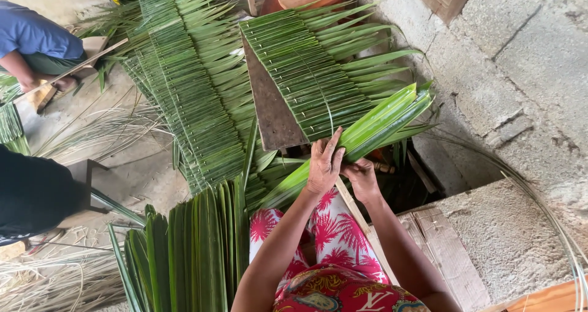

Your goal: Weaving and securing palm leaves onto a wooden slat to create a thatched panel for roofing or mats.

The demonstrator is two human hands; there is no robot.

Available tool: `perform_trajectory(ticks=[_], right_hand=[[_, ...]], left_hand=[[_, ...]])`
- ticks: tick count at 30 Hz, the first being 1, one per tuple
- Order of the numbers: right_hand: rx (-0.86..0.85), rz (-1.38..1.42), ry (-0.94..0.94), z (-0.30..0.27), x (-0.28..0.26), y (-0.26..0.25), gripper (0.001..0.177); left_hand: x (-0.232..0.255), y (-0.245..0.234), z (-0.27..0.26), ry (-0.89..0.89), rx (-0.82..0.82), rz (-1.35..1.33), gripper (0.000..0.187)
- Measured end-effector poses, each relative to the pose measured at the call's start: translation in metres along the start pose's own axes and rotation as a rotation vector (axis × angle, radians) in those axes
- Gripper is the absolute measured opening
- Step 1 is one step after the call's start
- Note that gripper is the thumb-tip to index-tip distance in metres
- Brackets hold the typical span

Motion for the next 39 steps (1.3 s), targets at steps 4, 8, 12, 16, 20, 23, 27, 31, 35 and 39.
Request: perform_trajectory(ticks=[4, 8, 12, 16, 20, 23, 27, 31, 35, 39], right_hand=[[-0.028, -0.057, -0.023, 0.009, 0.014, -0.016, 0.028], [0.069, -0.133, -0.032, 0.000, -0.009, 0.000, 0.008], [0.193, -0.111, -0.070, -0.029, -0.077, 0.049, 0.015], [0.298, -0.072, -0.021, -0.014, -0.014, 0.013, 0.019], [0.596, -0.081, 0.274, 0.005, 0.047, -0.044, 0.045], [0.651, -0.023, 0.395, 0.024, 0.116, -0.099, 0.062], [0.707, -0.020, 0.540, 0.025, 0.175, -0.119, 0.069], [0.720, -0.014, 0.627, 0.034, 0.178, -0.106, 0.084], [0.707, -0.017, 0.657, 0.030, 0.177, -0.106, 0.087], [0.708, -0.063, 0.645, 0.009, 0.148, -0.100, 0.081]], left_hand=[[-0.004, 0.000, -0.005, -0.014, -0.028, -0.012, 0.052], [-0.008, 0.003, -0.009, 0.008, -0.055, 0.006, 0.048], [-0.019, 0.012, -0.017, -0.004, -0.082, -0.044, 0.046], [-0.042, 0.027, -0.039, -0.053, -0.151, 0.094, 0.048], [-0.093, 0.028, -0.080, -0.264, -0.263, 0.326, 0.042], [-0.146, 0.034, -0.120, -0.321, -0.352, 0.529, 0.034], [-0.172, 0.039, -0.144, -0.324, -0.451, 0.638, 0.023], [-0.176, 0.045, -0.147, -0.330, -0.528, 0.678, 0.024], [-0.174, 0.047, -0.154, -0.376, -0.623, 0.706, 0.025], [-0.157, 0.040, -0.143, -0.332, -0.536, 0.683, 0.019]])
Point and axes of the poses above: each hand's wrist, its own z-axis towards the middle knuckle, its own y-axis out of the palm, x = y × z, the point moved 5 cm from there along z, towards the middle knuckle, and after that the axes turned 2 degrees about z, right-handed, at the moved point
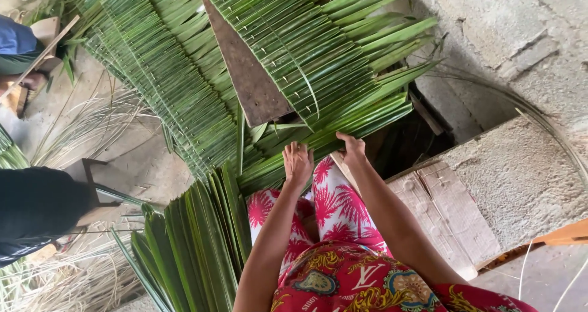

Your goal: Weaving and securing palm leaves onto a wooden slat to create a thatched panel for roofing or mats.

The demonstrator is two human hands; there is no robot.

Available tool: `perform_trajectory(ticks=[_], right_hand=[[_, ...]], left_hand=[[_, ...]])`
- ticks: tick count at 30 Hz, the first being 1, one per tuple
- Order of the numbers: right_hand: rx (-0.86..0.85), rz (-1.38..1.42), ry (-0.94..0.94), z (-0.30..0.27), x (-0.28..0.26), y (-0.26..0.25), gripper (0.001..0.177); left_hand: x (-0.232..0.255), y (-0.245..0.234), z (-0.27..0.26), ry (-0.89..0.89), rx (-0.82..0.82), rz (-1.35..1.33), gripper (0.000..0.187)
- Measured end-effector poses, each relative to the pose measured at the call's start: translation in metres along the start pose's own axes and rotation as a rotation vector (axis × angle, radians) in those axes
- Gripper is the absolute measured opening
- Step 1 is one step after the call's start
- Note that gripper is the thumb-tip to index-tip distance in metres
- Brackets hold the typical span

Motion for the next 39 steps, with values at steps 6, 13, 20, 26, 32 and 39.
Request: perform_trajectory(ticks=[6, 13, 20, 26, 32, 39], right_hand=[[0.005, 0.145, 0.035, 0.032, 0.021, 0.001, 0.079], [0.002, 0.204, 0.042, 0.044, 0.022, 0.004, 0.081], [-0.018, 0.203, 0.055, 0.090, 0.028, 0.040, 0.084], [-0.025, 0.200, 0.095, 0.075, 0.027, 0.053, 0.089], [-0.054, 0.136, 0.117, 0.090, 0.024, 0.062, 0.096], [-0.106, 0.111, 0.098, 0.063, 0.024, 0.062, 0.097]], left_hand=[[-0.009, 0.016, 0.037, -0.164, -0.005, -0.126, 0.025], [-0.020, 0.064, 0.095, -0.511, -0.369, -0.541, 0.056], [-0.043, 0.059, 0.131, -0.572, -0.278, -0.697, 0.039], [-0.040, 0.015, 0.126, -0.409, -0.208, -0.415, 0.037], [0.035, -0.044, 0.073, 0.023, -0.094, -0.059, 0.036], [0.033, -0.018, 0.036, 0.260, 0.093, 0.104, 0.057]])
Point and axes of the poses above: each hand's wrist, its own z-axis towards the middle knuckle, its own y-axis out of the palm, x = y × z, the point moved 5 cm from there along z, towards the middle knuckle, and after that the axes turned 2 degrees about z, right-handed, at the moved point
